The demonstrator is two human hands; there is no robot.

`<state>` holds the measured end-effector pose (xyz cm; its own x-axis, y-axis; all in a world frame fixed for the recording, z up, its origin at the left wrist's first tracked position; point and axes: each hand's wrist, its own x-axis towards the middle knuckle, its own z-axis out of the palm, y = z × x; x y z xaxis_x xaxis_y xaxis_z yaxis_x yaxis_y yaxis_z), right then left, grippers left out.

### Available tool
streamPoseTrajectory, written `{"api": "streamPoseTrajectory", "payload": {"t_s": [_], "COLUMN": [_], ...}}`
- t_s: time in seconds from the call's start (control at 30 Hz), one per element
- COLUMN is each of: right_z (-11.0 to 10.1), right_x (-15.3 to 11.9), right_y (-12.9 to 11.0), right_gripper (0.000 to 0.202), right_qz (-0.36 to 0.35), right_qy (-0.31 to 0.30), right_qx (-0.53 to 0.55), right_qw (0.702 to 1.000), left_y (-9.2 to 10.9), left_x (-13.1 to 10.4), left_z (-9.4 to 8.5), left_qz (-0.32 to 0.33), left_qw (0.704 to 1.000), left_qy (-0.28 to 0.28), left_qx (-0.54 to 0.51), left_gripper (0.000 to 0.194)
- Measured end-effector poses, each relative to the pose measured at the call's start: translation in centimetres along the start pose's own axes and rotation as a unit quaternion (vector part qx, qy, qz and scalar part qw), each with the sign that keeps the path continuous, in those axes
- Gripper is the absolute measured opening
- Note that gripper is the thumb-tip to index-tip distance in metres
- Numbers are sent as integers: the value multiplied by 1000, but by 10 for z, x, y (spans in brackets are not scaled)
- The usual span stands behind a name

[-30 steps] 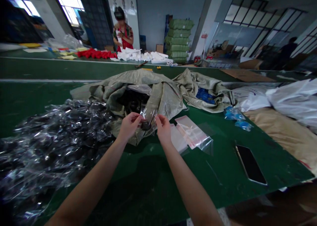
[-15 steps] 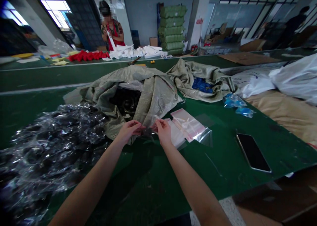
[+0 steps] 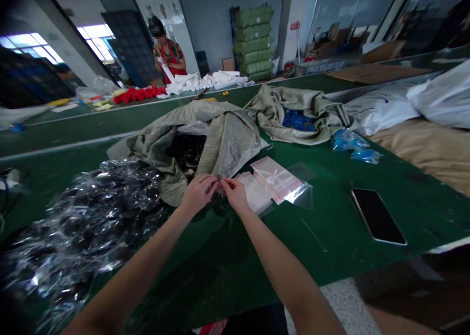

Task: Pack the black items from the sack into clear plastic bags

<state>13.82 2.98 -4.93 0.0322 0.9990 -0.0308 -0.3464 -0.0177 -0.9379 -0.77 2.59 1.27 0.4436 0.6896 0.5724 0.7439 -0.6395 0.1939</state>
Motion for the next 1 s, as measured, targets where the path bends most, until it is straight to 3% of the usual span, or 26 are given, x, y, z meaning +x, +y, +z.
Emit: {"api": "streamPoseTrajectory", "payload": {"t_s": [0.1, 0.47, 0.83, 1.0], "right_z": [-4, -16, -18, -17], "right_x": [1, 8, 4, 1], "right_y": [0, -4, -15, -12], "right_gripper": [27, 25, 27, 23], "right_qz": [-27, -134, -176, -182], "right_qy": [-11, -14, -15, -7], "right_qx": [-18, -162, -239, -269], "right_qw": [999, 978, 955, 946], "left_y": [5, -7, -3, -5], "left_x": [15, 37, 40, 41], "left_z": [7, 13, 12, 15], "left_qz": [74, 167, 125, 63], "left_qw": [996, 968, 981, 993], "left_qy": [-47, -142, -117, -90], "left_qx": [29, 120, 86, 39], "left_gripper": [21, 24, 25, 16]}}
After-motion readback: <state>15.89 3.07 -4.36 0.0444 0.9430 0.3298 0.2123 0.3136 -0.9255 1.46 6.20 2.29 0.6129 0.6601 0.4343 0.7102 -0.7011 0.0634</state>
